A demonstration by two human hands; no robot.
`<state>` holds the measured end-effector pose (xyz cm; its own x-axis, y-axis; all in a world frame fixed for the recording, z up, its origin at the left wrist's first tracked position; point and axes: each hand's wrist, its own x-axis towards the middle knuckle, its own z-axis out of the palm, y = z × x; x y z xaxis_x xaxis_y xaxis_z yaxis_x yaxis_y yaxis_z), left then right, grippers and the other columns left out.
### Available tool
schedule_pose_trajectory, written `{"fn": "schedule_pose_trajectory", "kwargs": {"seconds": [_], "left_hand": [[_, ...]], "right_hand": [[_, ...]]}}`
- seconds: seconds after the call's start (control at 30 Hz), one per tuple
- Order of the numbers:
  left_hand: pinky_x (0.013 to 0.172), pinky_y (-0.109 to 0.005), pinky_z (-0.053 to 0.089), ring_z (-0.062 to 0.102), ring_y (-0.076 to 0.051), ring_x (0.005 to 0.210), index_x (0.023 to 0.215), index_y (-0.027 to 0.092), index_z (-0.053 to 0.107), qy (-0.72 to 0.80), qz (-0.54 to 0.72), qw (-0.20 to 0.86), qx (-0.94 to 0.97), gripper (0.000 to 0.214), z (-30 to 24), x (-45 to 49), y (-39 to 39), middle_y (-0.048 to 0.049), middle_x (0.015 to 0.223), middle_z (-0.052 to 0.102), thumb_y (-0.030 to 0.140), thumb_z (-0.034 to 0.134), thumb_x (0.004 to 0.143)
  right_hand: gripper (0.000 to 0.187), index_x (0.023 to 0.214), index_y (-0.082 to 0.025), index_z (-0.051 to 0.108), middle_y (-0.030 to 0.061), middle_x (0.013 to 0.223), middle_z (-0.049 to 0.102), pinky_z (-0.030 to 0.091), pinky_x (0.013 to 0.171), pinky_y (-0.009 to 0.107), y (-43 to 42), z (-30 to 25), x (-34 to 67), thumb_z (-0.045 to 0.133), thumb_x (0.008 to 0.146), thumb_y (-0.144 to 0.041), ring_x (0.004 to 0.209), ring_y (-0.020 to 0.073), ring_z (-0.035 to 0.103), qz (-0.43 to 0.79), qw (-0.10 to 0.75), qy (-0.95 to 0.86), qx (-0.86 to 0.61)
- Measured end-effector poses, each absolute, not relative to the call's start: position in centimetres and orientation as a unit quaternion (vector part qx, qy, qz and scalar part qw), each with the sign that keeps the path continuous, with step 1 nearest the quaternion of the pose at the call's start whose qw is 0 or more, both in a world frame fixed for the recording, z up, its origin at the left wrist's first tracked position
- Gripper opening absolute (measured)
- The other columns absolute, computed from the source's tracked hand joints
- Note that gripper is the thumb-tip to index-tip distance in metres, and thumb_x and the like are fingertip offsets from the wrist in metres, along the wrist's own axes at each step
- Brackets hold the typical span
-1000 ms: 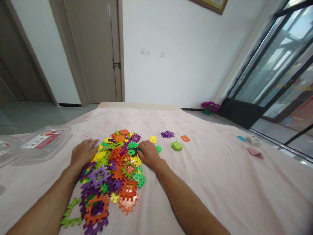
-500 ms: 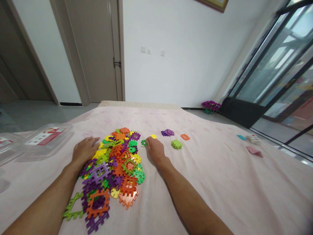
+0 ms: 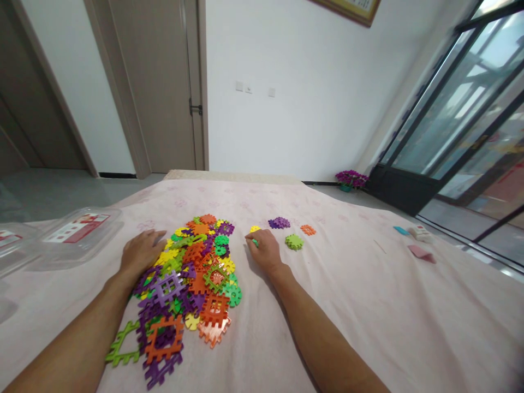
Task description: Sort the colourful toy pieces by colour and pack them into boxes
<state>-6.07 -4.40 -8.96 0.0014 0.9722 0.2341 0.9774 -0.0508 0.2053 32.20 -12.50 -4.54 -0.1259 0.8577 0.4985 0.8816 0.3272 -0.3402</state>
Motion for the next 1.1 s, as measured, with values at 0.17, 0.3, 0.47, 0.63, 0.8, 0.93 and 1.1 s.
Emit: {"fn": "schedule_pose_trajectory", "kwargs": {"seconds": [0.17,0.3,0.47,0.63,0.8,0.93,1.1], "left_hand": [[0.114,-0.045,0.037,0.051,-0.031,0.137,0.136,0.023,0.065,-0.694,-0.156,0.004,-0.703,0.058,-8.7,-5.9,-4.6,-0.0137,0.148,0.057,0.048,0.034,0.094],[0.113,-0.046,0.037,0.052,-0.031,0.136,0.136,0.022,0.065,-0.691,-0.157,0.004,-0.706,0.057,-8.5,-5.8,-4.6,-0.0152,0.147,0.058,0.046,0.034,0.094],[0.114,-0.045,0.037,0.052,-0.030,0.136,0.135,0.023,0.066,-0.689,-0.158,0.003,-0.707,0.056,-8.6,-5.9,-4.5,-0.0143,0.146,0.058,0.047,0.035,0.094],[0.114,-0.046,0.037,0.052,-0.032,0.136,0.135,0.022,0.066,-0.690,-0.157,0.003,-0.707,0.058,-8.7,-5.9,-4.5,-0.0145,0.146,0.058,0.048,0.034,0.094],[0.114,-0.046,0.038,0.052,-0.032,0.136,0.135,0.022,0.066,-0.686,-0.159,0.010,-0.710,0.060,-8.9,-6.0,-4.3,-0.0140,0.145,0.059,0.048,0.032,0.094],[0.114,-0.046,0.038,0.052,-0.032,0.136,0.136,0.021,0.065,-0.684,-0.157,0.012,-0.712,0.062,-9.1,-6.2,-4.2,-0.0145,0.144,0.059,0.049,0.030,0.093],[0.114,-0.046,0.038,0.052,-0.032,0.135,0.136,0.021,0.065,-0.680,-0.158,0.011,-0.716,0.063,-9.0,-6.2,-4.3,-0.0142,0.143,0.060,0.050,0.029,0.094]], "right_hand": [[0.051,0.136,-0.021,0.061,0.0081,0.132,0.068,0.039,0.110,0.040,-12.4,-5.2,29.2,0.071,0.087,-0.030,0.124,0.0249,0.056,0.057,0.299,-0.833,-0.463],[0.053,0.138,-0.019,0.059,0.0102,0.125,0.070,0.043,0.105,0.039,-12.1,-5.5,28.3,0.070,0.088,-0.033,0.119,0.0255,0.059,0.080,0.259,-0.844,-0.462],[0.049,0.133,-0.018,0.062,0.0108,0.116,0.071,0.045,0.101,0.038,-12.3,-5.2,28.6,0.072,0.088,-0.033,0.109,0.0244,0.062,0.068,0.293,-0.841,-0.450],[0.049,0.137,-0.024,0.059,0.0110,0.133,0.062,0.047,0.104,0.038,-12.5,-4.7,29.3,0.065,0.088,-0.019,0.121,0.0237,0.057,0.040,0.345,-0.838,-0.422],[0.048,0.135,-0.023,0.060,0.0096,0.133,0.060,0.054,0.093,0.031,-11.8,-5.0,30.5,0.062,0.088,-0.015,0.105,0.0184,0.065,0.079,0.392,-0.792,-0.462],[0.036,0.122,-0.022,0.067,0.0087,0.122,0.067,0.055,0.088,0.033,-10.5,-5.5,33.1,0.066,0.086,-0.023,0.091,0.0182,0.067,0.080,0.447,-0.720,-0.524],[0.034,0.117,-0.018,0.070,0.0106,0.115,0.071,0.050,0.096,0.040,-9.0,-5.8,37.5,0.066,0.085,-0.030,0.101,0.0243,0.065,-0.011,0.477,-0.611,-0.632]]}}
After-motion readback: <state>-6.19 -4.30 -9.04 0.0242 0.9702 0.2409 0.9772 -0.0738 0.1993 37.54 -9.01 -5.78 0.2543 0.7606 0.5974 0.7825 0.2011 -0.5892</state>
